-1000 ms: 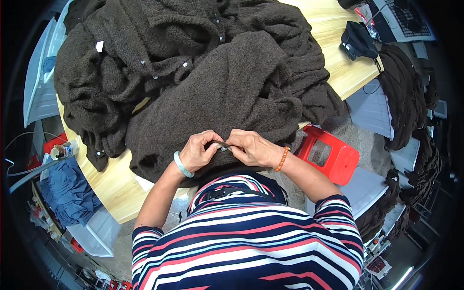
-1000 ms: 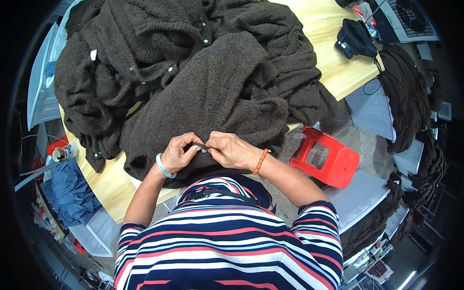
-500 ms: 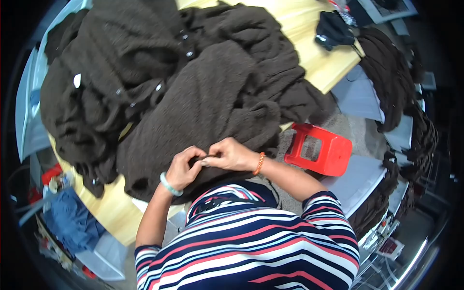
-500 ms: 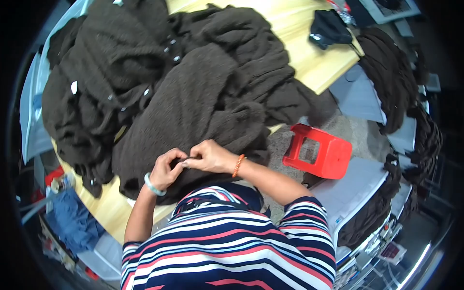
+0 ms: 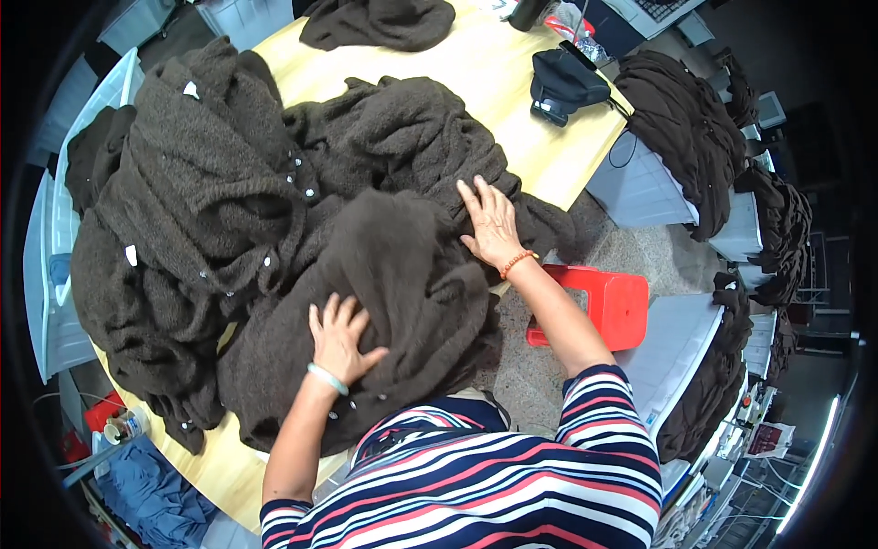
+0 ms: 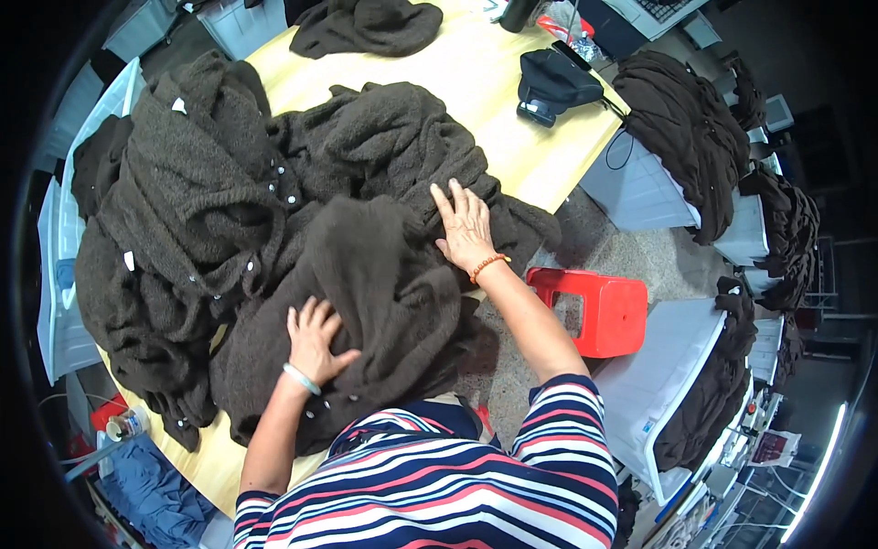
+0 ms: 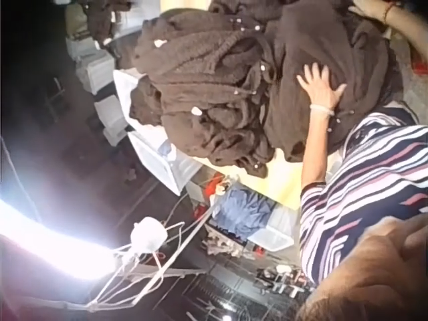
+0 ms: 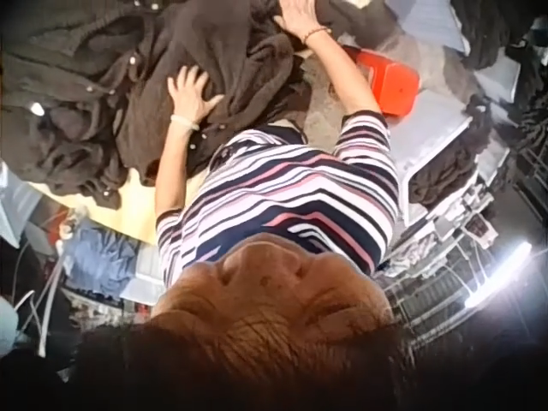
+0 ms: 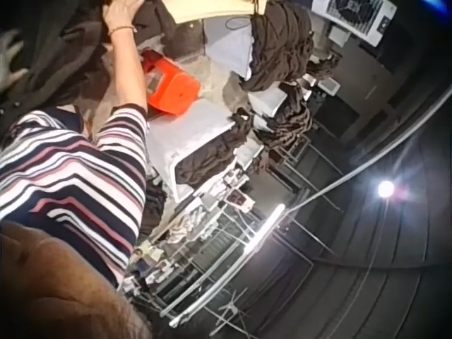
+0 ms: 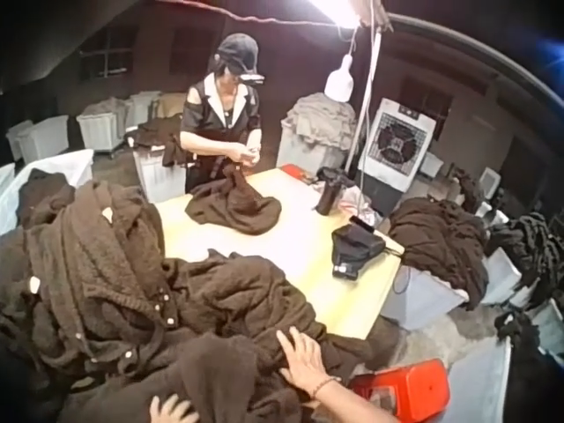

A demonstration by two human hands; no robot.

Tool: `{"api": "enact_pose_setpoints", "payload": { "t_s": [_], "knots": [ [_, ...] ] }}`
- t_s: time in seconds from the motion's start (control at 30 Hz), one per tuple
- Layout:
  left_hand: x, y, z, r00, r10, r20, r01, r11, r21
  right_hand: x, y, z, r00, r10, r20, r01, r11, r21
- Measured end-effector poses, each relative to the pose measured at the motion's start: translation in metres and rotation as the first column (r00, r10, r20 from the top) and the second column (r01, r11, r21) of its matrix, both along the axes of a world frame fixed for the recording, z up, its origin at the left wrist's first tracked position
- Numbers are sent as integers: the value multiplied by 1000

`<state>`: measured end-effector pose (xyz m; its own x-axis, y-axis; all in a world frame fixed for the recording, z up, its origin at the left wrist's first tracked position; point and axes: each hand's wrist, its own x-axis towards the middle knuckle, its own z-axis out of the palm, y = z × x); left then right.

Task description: Trimming excess threads from sweaters and inspecting them.

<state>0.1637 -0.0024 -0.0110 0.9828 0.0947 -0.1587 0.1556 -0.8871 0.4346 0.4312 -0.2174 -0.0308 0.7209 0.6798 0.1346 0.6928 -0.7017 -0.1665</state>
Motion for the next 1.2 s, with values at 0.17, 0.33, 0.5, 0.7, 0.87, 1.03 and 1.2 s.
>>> {"api": "enact_pose_setpoints", "payload": {
  "t_s": [0.17,0.33,0.5,0.7,0.87,1.03,1.2],
  "knots": [
    [-23,-17,1,998,-57,-37,56,998,-29,43,33,-20,983,-94,-158,72,988,-140],
    [-27,-18,1,998,-47,-30,46,998,-35,121,41,-38,923,-370,-105,365,929,-60],
    [-31,-18,2,999,-19,-44,16,998,-62,183,26,6,864,-477,-164,485,874,13],
    [-23,-12,11,997,-5,-72,-2,995,-100,208,5,78,878,-477,-40,467,836,289],
    [-4,5,34,1000,20,-3,-20,972,-233,195,-1,139,984,-146,-103,173,631,756],
    [44,5,80,923,381,59,-166,531,-831,90,52,219,953,302,-24,-134,491,861],
    [82,6,82,817,479,322,153,358,-921,-41,126,239,530,848,23,-465,268,843]
  ]
}}
